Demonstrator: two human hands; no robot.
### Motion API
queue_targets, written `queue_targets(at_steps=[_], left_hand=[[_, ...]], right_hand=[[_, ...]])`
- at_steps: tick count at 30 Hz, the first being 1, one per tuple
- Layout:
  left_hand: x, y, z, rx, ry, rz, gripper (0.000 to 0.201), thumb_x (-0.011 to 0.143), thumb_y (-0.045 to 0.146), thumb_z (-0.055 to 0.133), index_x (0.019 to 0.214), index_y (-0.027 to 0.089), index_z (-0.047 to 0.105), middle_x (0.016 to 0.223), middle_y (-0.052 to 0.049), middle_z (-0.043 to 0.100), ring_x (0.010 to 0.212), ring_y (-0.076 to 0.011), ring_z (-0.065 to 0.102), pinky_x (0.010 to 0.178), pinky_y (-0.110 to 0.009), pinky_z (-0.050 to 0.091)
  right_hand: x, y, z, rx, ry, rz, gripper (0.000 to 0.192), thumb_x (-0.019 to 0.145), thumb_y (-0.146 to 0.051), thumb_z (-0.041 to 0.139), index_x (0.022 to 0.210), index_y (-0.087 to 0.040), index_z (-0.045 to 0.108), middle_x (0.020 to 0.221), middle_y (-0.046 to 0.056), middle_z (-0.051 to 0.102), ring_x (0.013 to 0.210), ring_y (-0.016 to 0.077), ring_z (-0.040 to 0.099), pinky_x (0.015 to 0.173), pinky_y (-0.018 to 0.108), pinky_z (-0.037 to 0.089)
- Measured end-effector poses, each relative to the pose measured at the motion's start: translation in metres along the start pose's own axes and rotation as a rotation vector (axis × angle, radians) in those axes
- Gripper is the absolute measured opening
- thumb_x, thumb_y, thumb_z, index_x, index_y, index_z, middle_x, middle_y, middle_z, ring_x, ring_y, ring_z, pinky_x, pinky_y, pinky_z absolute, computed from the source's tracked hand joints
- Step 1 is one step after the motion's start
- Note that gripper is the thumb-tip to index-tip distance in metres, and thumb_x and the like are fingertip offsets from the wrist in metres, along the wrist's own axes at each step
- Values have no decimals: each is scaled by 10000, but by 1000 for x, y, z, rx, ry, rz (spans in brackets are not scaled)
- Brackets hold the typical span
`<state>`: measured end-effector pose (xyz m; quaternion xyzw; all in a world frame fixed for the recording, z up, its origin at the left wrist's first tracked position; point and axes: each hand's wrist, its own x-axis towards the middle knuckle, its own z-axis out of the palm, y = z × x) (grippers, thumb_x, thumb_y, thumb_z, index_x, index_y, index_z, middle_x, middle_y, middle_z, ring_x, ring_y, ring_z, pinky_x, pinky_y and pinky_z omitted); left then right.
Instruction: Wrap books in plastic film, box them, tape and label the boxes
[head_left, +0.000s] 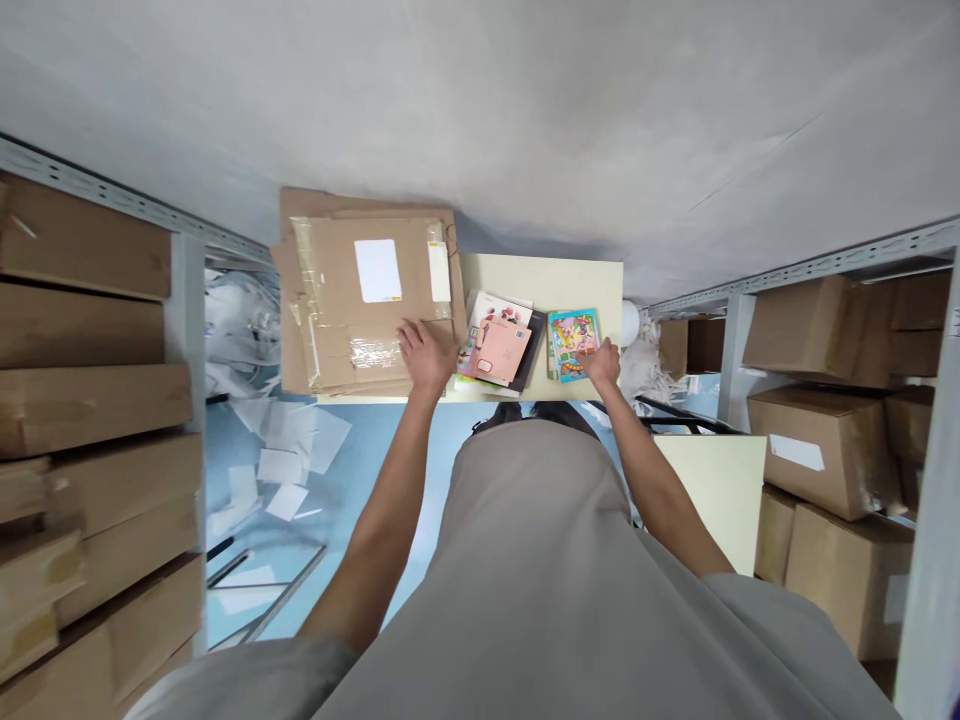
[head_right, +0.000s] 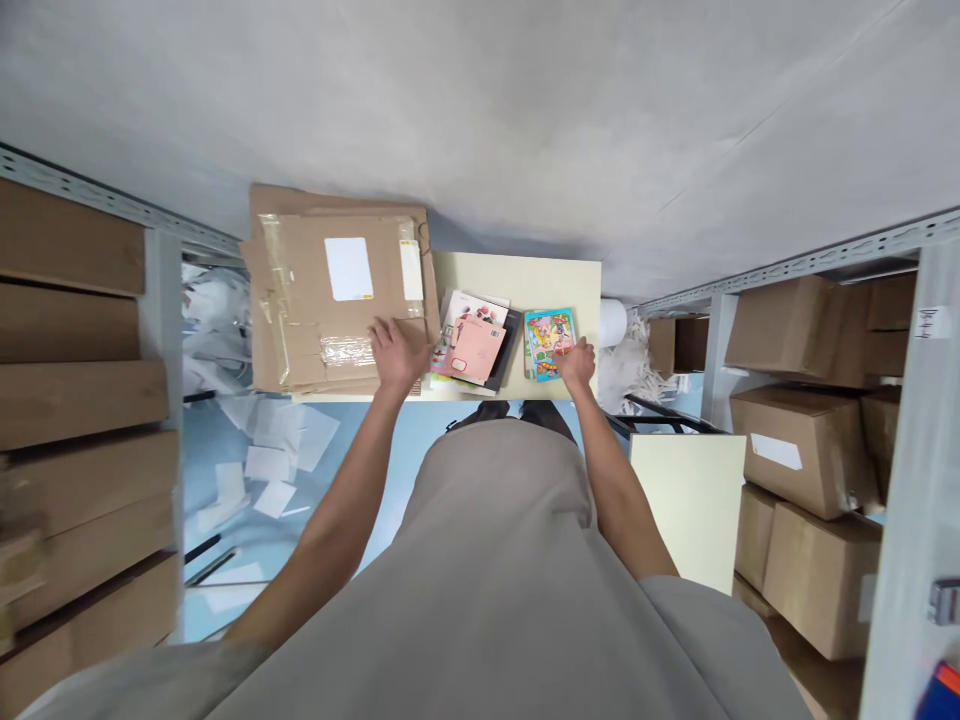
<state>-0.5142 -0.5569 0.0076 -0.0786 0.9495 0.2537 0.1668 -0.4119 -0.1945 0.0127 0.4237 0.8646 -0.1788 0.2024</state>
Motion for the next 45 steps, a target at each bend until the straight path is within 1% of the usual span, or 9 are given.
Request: queue_targets(at_steps=[7,12,16,24,30,34,38,41,45], left_hand=[[-24,-21,-4,-17,-73,65,1043,917,296,878,1771,-34,378,1915,-392,174,1838,-531,66,1485,-697,151],[-24,-33,-10,-99,-55,82,935,968,364,846,1755,52,448,1927,-326,236,1848,-465,133,1497,-645,201],[-18,-46,-20,-178,-22,53,742,1045,281,671,1744,117,486,1871,-239,415,1802,-342,340,1498,-502,292],[-4,-50,-34,-173,-50,-10,694,1010,226,608,1691,108,547,1722,-247,601,1663,-380,542,1436,-556,415],[-6,-45,-30,-129,-76,-13,763,984,157,607,1731,64,479,1762,-267,526,1715,-361,480,1463,-488,378],[-6,-41,-32,-154,-72,-33,774,956,103,594,1720,40,482,1751,-285,524,1710,-386,479,1466,-518,367],[-5,-7,-39,-184,17,-58,767,1022,157,595,1759,46,417,1782,-295,497,1729,-411,447,1465,-553,360],[-10,56,-40,-166,51,300,830,1067,233,635,1832,126,328,1915,-222,342,1831,-390,235,1503,-578,252],[-35,161,-21,-107,-258,775,715,1072,315,706,1759,235,523,1874,-142,458,1844,-442,157,1469,-749,171]], right_hand=[[-2,10,-8,-23,-32,39,469,1005,-422,871,1343,-141,706,1398,263,782,1305,387,780,1067,457,625],[0,-8,-51,230,-128,-350,342,999,-340,803,1305,-198,743,1295,159,861,1214,368,806,1102,494,636],[-6,-66,-65,729,-181,-614,543,1027,-606,791,1417,-236,717,1443,131,818,1301,345,795,1126,516,664],[-32,-237,47,952,-397,-640,566,1071,-591,721,1507,-234,665,1533,114,783,1382,304,767,1204,494,639],[-45,-280,98,793,-324,-327,511,1042,-366,721,1528,-216,671,1458,132,813,1270,299,809,1157,490,654],[-46,-266,87,817,-310,-413,478,1056,-475,752,1453,-212,705,1444,124,821,1271,284,804,1138,427,653],[-46,-204,40,839,-252,-530,355,1059,-464,696,1289,-203,766,1325,91,865,1171,275,813,1036,380,676],[-48,-128,-15,656,-195,-600,329,1032,-493,737,1168,-209,831,1122,49,891,1038,290,809,951,374,668],[-68,-15,-90,361,-105,-586,188,1010,-404,815,1004,-237,902,940,36,881,944,314,823,914,365,607]])
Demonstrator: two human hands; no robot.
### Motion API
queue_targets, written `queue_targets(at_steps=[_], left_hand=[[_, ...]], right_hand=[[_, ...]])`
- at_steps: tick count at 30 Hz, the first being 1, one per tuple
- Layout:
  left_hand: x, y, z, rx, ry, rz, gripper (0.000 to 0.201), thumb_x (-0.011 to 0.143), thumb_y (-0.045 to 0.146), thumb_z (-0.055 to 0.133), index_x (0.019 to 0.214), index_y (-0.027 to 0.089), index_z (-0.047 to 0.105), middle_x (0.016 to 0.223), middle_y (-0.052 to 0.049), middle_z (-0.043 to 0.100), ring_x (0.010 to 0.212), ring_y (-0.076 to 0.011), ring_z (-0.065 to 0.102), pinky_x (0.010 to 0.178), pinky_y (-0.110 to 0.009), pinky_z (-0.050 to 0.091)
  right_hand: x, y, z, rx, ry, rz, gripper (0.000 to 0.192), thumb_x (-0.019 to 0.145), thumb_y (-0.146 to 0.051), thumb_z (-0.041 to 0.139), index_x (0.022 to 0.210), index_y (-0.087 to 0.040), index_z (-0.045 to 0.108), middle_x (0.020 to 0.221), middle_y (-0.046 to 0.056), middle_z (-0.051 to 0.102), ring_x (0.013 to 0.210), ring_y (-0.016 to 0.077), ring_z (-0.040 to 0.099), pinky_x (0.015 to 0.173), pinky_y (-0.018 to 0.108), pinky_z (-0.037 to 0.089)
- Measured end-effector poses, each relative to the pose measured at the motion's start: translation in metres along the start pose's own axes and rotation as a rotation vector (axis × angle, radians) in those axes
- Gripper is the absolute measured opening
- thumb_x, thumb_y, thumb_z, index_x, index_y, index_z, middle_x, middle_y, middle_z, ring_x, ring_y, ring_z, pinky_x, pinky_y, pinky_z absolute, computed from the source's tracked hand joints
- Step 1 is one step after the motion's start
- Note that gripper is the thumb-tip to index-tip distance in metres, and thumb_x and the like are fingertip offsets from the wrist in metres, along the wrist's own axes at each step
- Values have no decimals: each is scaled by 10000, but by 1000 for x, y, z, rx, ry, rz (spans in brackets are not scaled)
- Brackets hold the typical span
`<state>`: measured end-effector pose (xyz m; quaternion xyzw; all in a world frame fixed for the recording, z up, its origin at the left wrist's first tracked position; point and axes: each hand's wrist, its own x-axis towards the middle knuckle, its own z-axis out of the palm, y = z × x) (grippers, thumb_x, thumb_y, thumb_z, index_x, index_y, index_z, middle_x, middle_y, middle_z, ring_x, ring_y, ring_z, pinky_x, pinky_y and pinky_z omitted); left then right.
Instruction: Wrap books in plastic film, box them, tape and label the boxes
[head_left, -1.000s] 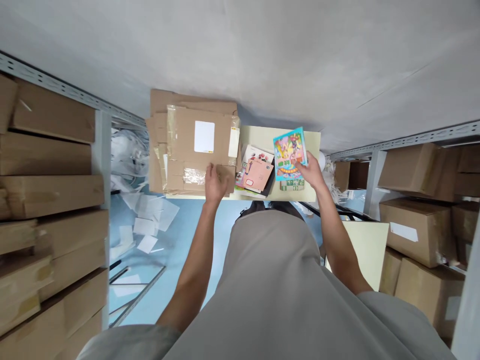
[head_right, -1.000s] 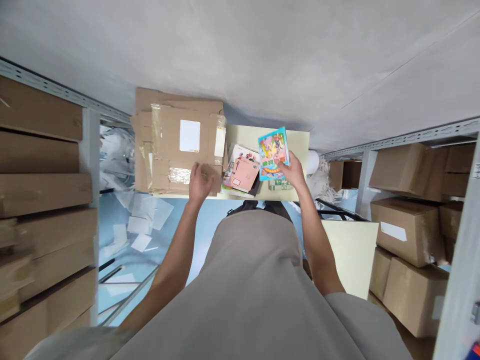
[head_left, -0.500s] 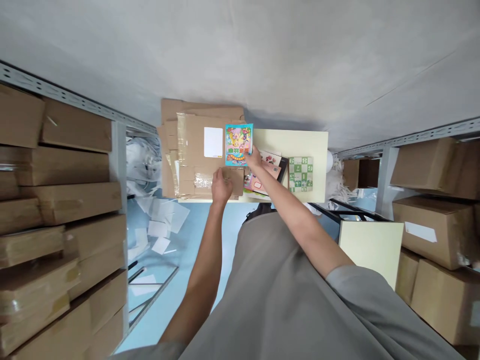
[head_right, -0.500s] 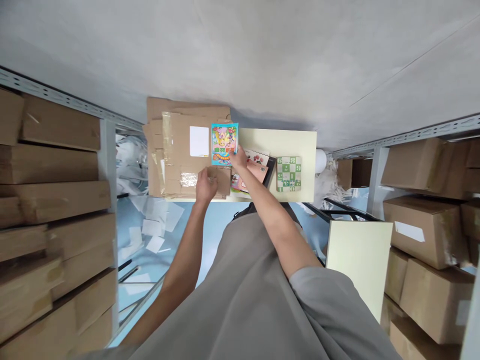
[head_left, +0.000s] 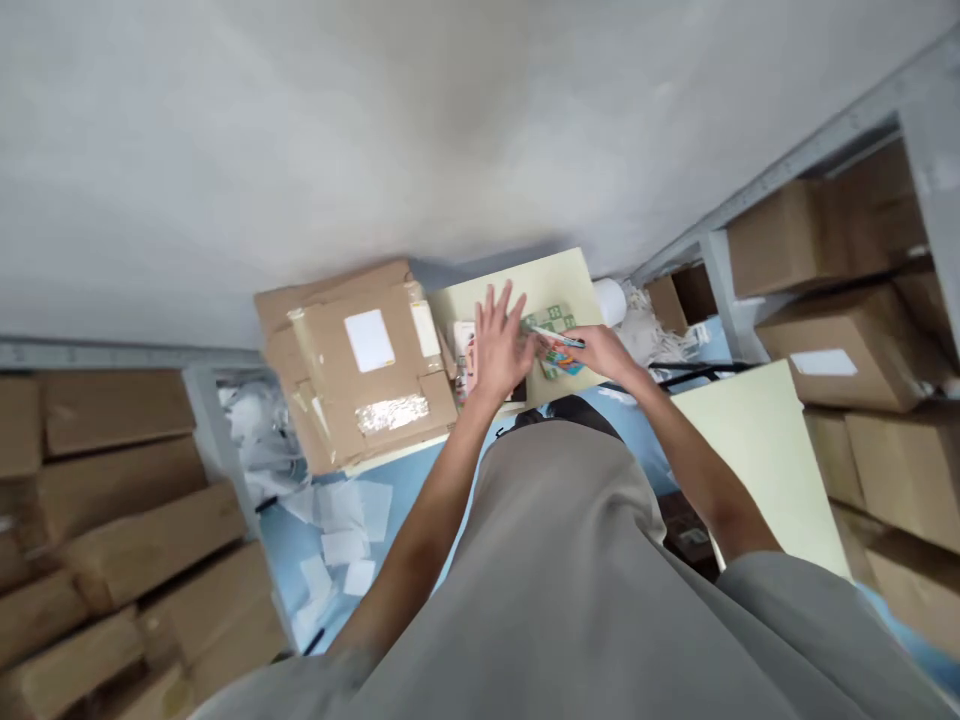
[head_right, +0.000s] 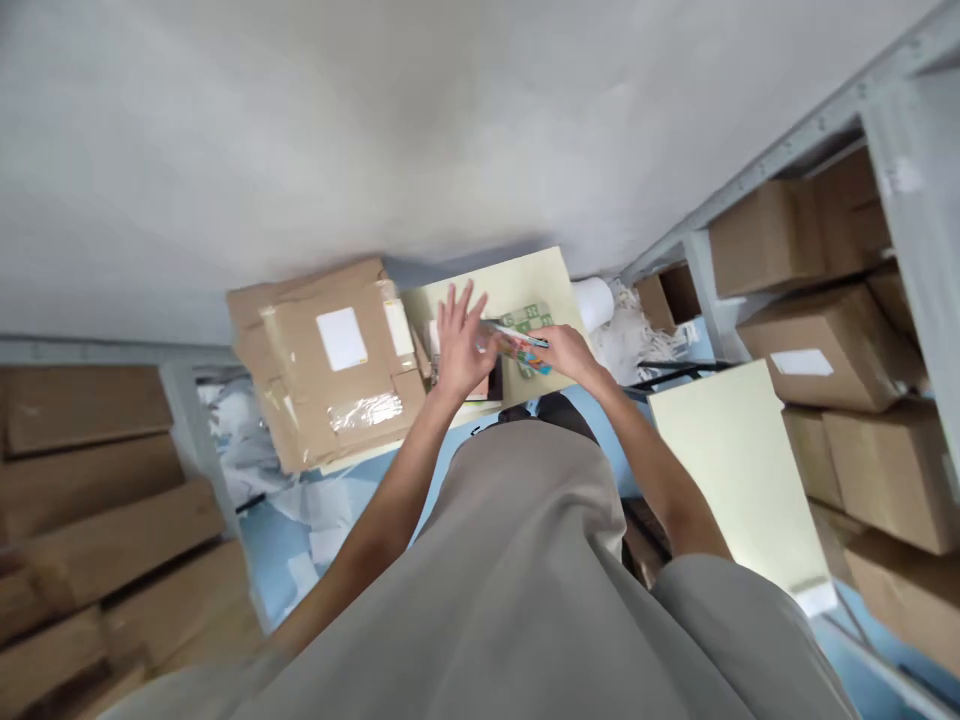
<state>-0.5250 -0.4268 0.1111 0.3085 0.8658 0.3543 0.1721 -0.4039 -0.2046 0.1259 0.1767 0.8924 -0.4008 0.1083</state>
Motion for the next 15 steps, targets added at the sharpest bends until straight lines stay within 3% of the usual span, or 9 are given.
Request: queue_targets(at_steps=[3,5,7,9,11,13,15], left_hand=[[25,56,39,-95,-348,247,429,1073,275,689,1488,211,775,1590,-129,748,1667,-404,542,1486,-710,163],[32,85,71,-173,-524,329,281,1064,259,684,1276,208,862,1344,-105,857,1419,-356,747,1464,-633,296],[31,112,104,-306,-608,323,217,1050,321,717,1135,210,882,1177,-86,885,1215,-325,815,1316,-541,512],[25,141,134,-519,-673,240,297,1011,483,790,1037,199,873,1056,-81,882,1057,-306,823,1062,-447,642],[13,172,158,-739,-746,114,474,914,658,875,967,188,855,956,-74,867,932,-277,803,876,-383,650],[-1,203,175,-876,-788,6,583,796,740,957,936,184,850,898,-64,853,886,-258,788,811,-357,638],[-15,232,189,-914,-799,-49,616,712,744,1018,913,185,856,862,-56,843,874,-248,783,801,-348,639]], right_hand=[[-70,27,-50,-110,118,125,132,1013,-394,856,1037,-280,920,963,35,889,1007,335,835,965,399,617],[-119,41,-69,-145,287,209,218,1025,-417,872,1200,-291,906,1126,61,898,1143,367,829,1070,467,628],[-168,52,-78,-167,561,292,463,1020,-472,893,1435,-282,823,1370,108,852,1339,405,770,1197,556,598],[-217,59,-77,-185,877,379,646,1033,-538,871,1593,-259,711,1549,151,767,1482,415,687,1273,618,560],[-260,62,-66,-178,1140,452,586,1094,-544,785,1596,-252,701,1556,163,757,1472,386,695,1257,617,584],[-293,61,-50,-130,1295,480,386,1157,-478,687,1458,-261,793,1409,148,823,1327,342,779,1174,568,649],[-314,62,-36,-68,1350,464,281,1171,-414,659,1286,-266,868,1265,128,868,1194,312,832,1110,524,687]])
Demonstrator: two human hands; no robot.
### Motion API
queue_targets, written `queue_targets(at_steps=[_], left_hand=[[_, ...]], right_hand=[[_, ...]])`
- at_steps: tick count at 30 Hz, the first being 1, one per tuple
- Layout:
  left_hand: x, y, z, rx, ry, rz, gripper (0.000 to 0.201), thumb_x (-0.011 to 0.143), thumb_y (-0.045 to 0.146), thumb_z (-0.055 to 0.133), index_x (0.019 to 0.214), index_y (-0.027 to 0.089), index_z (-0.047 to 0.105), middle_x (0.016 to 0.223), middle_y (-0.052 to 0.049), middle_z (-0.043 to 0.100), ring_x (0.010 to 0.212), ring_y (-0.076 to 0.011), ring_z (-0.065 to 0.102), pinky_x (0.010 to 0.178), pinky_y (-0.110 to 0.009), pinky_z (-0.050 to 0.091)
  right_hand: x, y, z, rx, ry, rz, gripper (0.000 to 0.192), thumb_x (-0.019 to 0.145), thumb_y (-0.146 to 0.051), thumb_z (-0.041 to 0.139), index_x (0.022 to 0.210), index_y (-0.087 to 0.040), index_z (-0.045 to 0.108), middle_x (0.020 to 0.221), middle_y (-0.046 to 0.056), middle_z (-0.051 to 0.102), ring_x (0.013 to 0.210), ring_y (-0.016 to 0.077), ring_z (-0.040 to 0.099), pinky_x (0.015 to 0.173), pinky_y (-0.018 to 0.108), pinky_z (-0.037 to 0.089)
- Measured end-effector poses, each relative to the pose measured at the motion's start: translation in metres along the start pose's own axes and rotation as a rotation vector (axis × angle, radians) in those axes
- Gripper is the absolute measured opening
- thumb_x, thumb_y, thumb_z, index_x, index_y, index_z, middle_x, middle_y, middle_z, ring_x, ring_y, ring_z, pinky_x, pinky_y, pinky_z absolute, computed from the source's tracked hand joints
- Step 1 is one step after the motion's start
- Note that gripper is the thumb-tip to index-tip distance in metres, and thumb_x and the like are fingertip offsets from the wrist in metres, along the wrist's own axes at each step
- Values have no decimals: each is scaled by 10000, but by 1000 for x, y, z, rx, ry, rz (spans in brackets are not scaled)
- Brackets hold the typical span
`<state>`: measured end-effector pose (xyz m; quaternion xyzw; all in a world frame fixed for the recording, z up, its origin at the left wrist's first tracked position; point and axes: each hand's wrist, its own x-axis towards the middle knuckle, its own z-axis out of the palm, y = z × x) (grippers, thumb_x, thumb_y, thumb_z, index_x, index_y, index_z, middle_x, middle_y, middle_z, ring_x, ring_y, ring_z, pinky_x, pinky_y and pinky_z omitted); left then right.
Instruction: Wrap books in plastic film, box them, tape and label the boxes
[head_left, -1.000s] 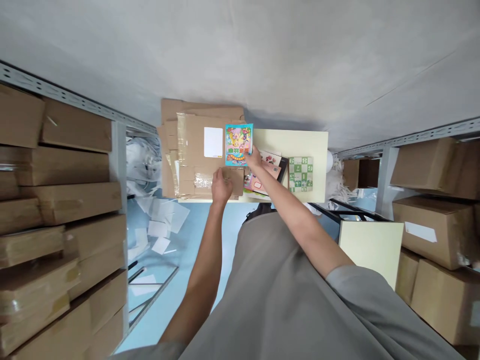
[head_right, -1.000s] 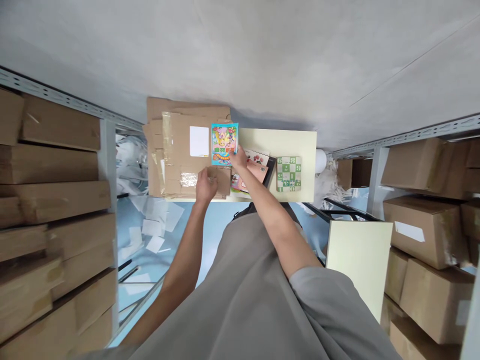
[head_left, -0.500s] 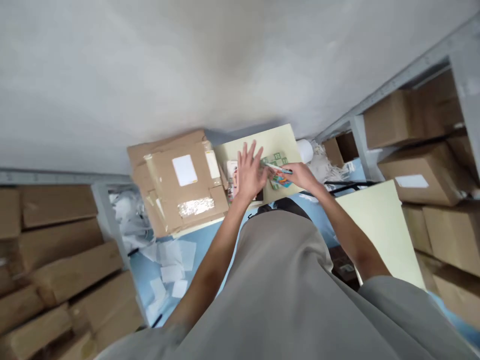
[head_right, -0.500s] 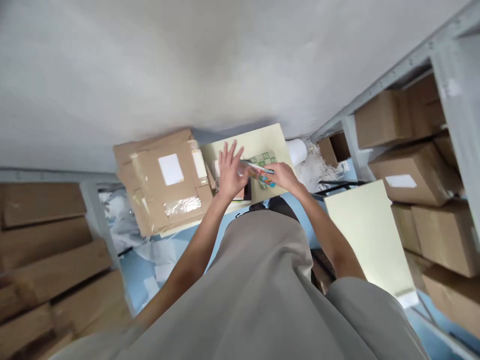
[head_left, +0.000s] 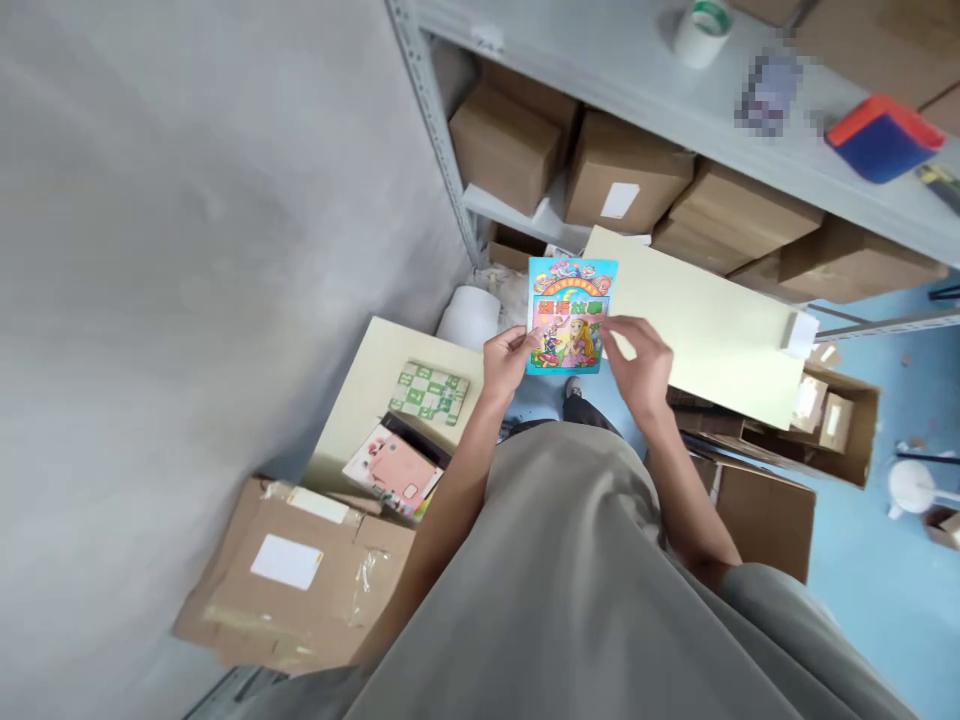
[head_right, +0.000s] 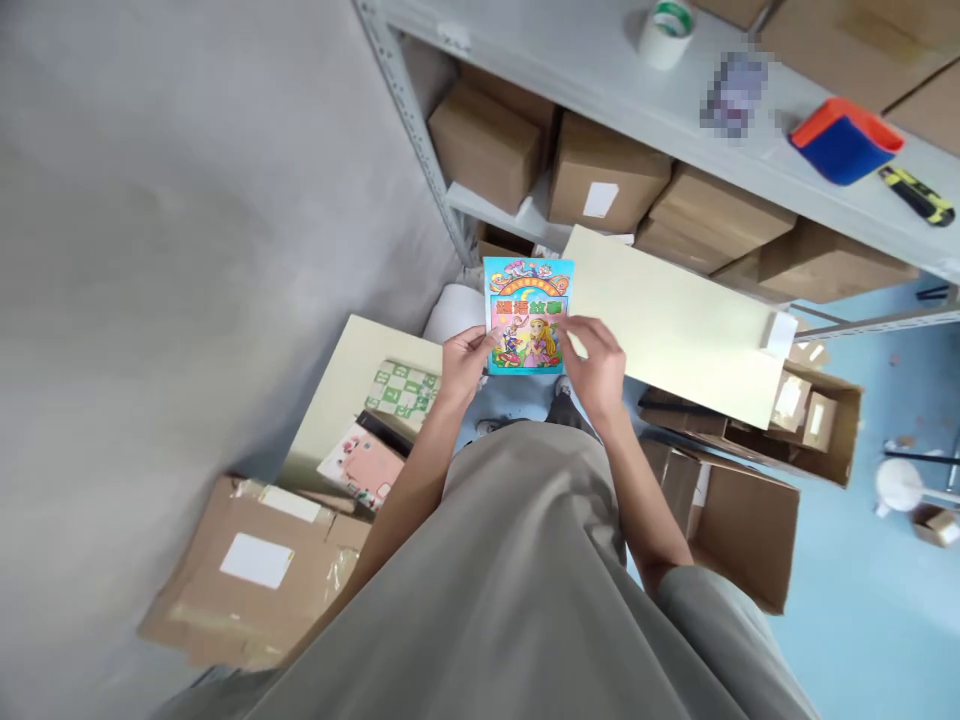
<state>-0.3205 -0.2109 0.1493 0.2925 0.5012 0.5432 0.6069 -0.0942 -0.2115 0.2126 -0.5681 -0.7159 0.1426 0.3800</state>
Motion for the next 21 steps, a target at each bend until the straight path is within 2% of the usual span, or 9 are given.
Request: queue_targets(at_steps=[2,4,8,13,18,21], left_hand=[[7,2,32,4,-5,-20,612,675,727,1049,899,188,863,851,-53,841,865,-243,783,794,-343,641],[17,0,64,21,-14,-27,597,675,714,1053,901,193,872,864,-53,848,867,-239,786,779,-332,639],[47,-15,132,23,0,-17,617,663,729,1049,909,190,878,868,-52,855,849,-233,787,768,-323,635],[82,-30,220,37,27,47,608,664,702,1056,921,174,899,902,-73,873,852,-236,791,764,-321,630],[88,-41,291,160,-4,111,550,745,673,1024,978,183,935,970,-85,899,954,-292,842,906,-406,692],[81,-47,319,329,-38,161,507,811,657,988,1046,209,951,1064,-88,916,1044,-329,864,1019,-466,698]], right_hand=[[-8,11,-9,42,16,27,257,1161,-389,673,1219,-271,895,1245,120,884,1177,305,849,1109,512,698],[-4,25,-16,59,41,65,259,1154,-383,678,1234,-275,900,1285,117,886,1216,307,851,1132,513,698],[24,68,-41,82,48,114,299,1159,-386,652,1293,-261,889,1389,128,864,1297,306,838,1163,498,694],[63,134,-77,142,28,169,407,1173,-490,611,1417,-254,836,1538,130,803,1325,325,833,1113,510,721],[85,179,-100,293,-43,340,697,1047,-719,753,1582,-272,725,1480,138,829,1152,354,872,1042,539,734],[92,197,-109,370,-37,429,748,951,-757,839,1509,-268,747,1351,124,864,1137,345,855,957,474,727]])
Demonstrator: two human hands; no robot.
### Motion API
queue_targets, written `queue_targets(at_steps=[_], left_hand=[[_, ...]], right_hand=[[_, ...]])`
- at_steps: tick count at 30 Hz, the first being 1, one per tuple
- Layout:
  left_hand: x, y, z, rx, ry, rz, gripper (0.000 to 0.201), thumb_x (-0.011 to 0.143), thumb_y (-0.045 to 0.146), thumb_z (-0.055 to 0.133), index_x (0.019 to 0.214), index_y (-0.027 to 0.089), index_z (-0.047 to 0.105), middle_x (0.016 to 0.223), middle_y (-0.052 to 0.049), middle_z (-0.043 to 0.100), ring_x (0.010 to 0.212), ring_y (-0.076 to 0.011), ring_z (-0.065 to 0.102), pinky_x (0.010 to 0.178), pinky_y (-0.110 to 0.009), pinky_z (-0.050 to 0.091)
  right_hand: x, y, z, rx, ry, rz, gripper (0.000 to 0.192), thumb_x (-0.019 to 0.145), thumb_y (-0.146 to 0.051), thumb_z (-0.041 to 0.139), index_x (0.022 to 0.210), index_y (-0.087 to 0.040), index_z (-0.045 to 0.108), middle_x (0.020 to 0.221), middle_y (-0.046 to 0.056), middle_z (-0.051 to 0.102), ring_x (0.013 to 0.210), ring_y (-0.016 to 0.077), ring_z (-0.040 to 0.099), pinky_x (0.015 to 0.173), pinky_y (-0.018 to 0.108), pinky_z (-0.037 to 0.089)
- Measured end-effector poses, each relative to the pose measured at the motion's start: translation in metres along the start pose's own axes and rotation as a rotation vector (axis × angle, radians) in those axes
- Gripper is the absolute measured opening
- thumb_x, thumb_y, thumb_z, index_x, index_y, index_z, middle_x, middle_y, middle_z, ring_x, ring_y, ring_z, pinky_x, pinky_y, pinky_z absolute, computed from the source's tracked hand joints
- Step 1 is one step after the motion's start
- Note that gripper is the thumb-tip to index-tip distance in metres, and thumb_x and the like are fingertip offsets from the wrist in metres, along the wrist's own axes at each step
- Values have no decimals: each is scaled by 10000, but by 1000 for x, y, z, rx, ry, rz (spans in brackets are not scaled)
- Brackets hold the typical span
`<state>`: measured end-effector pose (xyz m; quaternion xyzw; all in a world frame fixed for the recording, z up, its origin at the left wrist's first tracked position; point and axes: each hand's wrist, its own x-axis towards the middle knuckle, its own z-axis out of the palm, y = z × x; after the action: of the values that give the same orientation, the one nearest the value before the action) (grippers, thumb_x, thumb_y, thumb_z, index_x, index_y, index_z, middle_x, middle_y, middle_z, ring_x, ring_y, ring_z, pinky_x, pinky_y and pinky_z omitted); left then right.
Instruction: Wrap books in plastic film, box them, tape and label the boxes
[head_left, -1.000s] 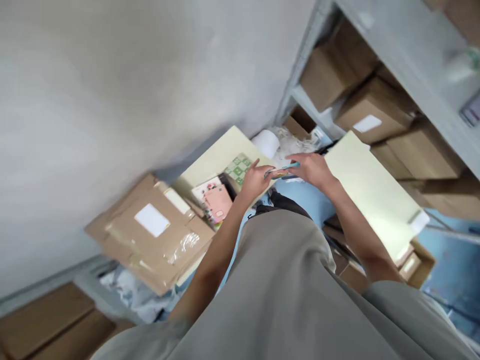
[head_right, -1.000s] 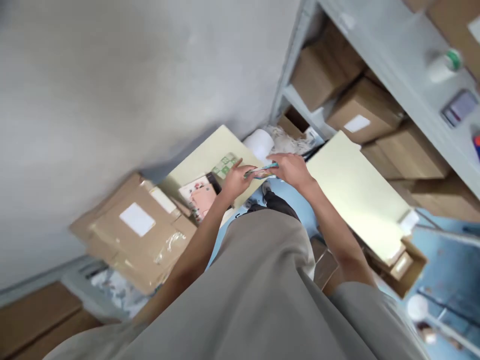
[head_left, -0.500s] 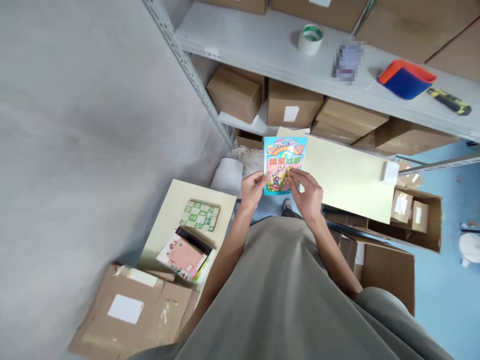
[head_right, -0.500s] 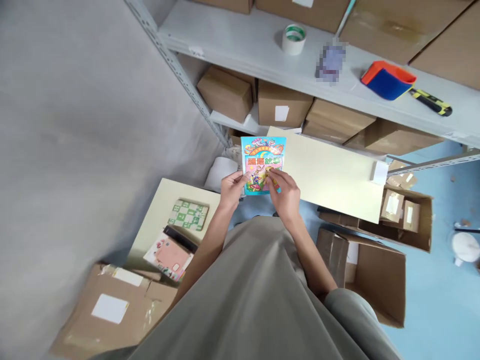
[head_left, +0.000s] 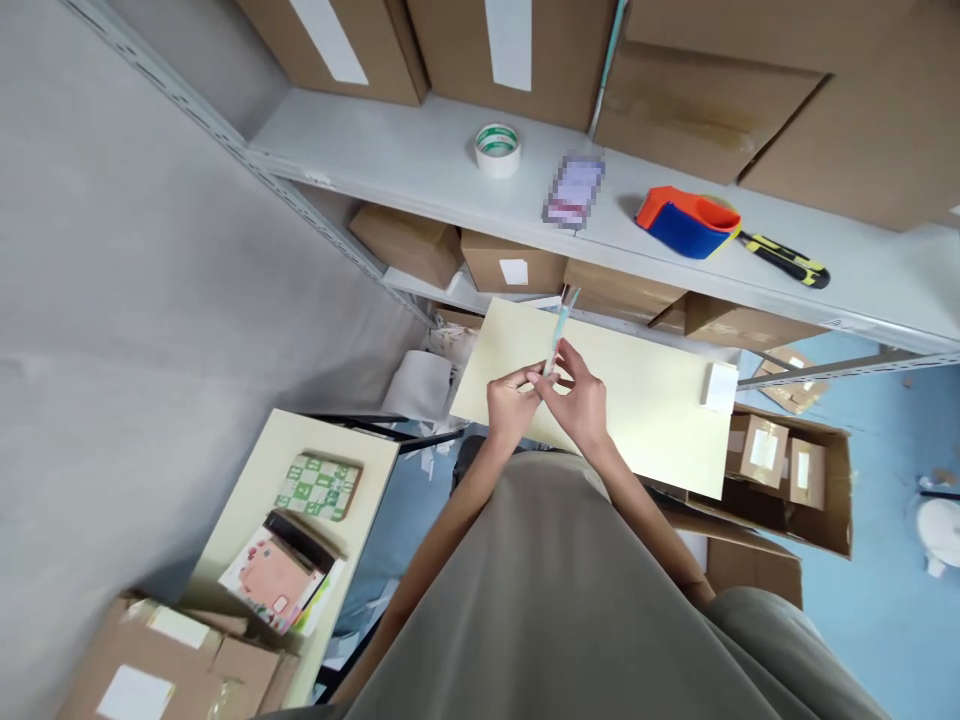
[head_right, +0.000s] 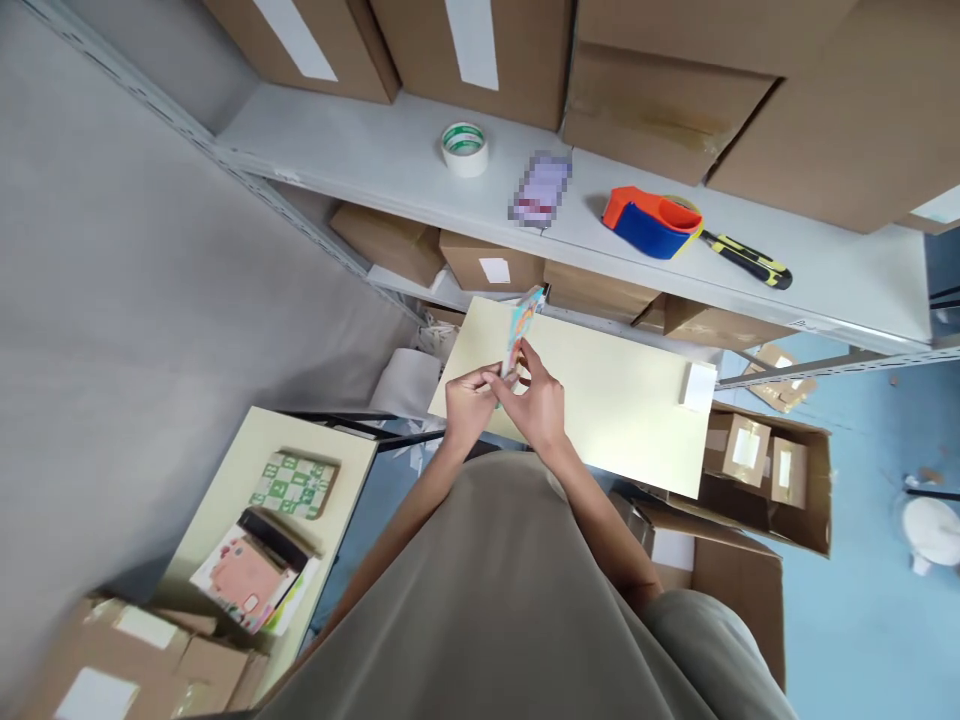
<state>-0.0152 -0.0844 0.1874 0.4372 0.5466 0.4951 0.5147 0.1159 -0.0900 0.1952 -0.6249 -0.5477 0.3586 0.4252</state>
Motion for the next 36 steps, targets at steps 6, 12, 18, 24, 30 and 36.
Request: queue_targets(at_steps=[6,12,18,24,30,36], left_hand=[[12,-2,-1,184,-55,76,546,917,611,936,1324,250,895,1362,-109,874,1269,-328,833,1166,-460,657],[37,-2,-17,-71,-168,-147,739,837,815,931,1212,179,889,1193,-136,886,1113,-314,842,1004,-422,686],[24,9,-3,-217,-111,-230,712,686,763,1049,1054,168,921,903,-67,865,854,-245,815,783,-334,646],[15,13,-4,-214,-41,-157,674,699,752,1039,1040,180,932,928,-77,882,907,-289,843,862,-410,688],[9,18,0,-156,60,-24,601,766,667,1029,1098,175,944,1088,-111,912,1062,-346,864,984,-479,708],[-16,24,24,16,40,134,420,893,590,960,1129,243,958,1265,-90,903,1246,-356,847,1196,-515,654]], right_hand=[[23,23,-35,305,63,100,577,975,-795,755,1009,-222,819,910,65,849,860,271,778,772,380,647],[28,32,-62,603,-56,207,591,804,-794,948,1038,-262,843,1031,58,895,963,313,834,882,448,695],[26,32,-66,644,-107,234,659,781,-808,967,1135,-262,860,1088,68,913,1016,341,864,928,481,721],[26,34,-61,538,-116,128,715,888,-834,869,1289,-242,837,1307,118,892,1215,377,846,1058,552,712],[19,28,-72,475,-25,-4,753,980,-746,842,1567,-291,718,1720,155,669,1569,359,679,1318,613,555],[9,-5,-50,469,-237,-59,853,933,-816,846,1583,-279,717,1573,148,770,1472,360,738,1187,529,664]])
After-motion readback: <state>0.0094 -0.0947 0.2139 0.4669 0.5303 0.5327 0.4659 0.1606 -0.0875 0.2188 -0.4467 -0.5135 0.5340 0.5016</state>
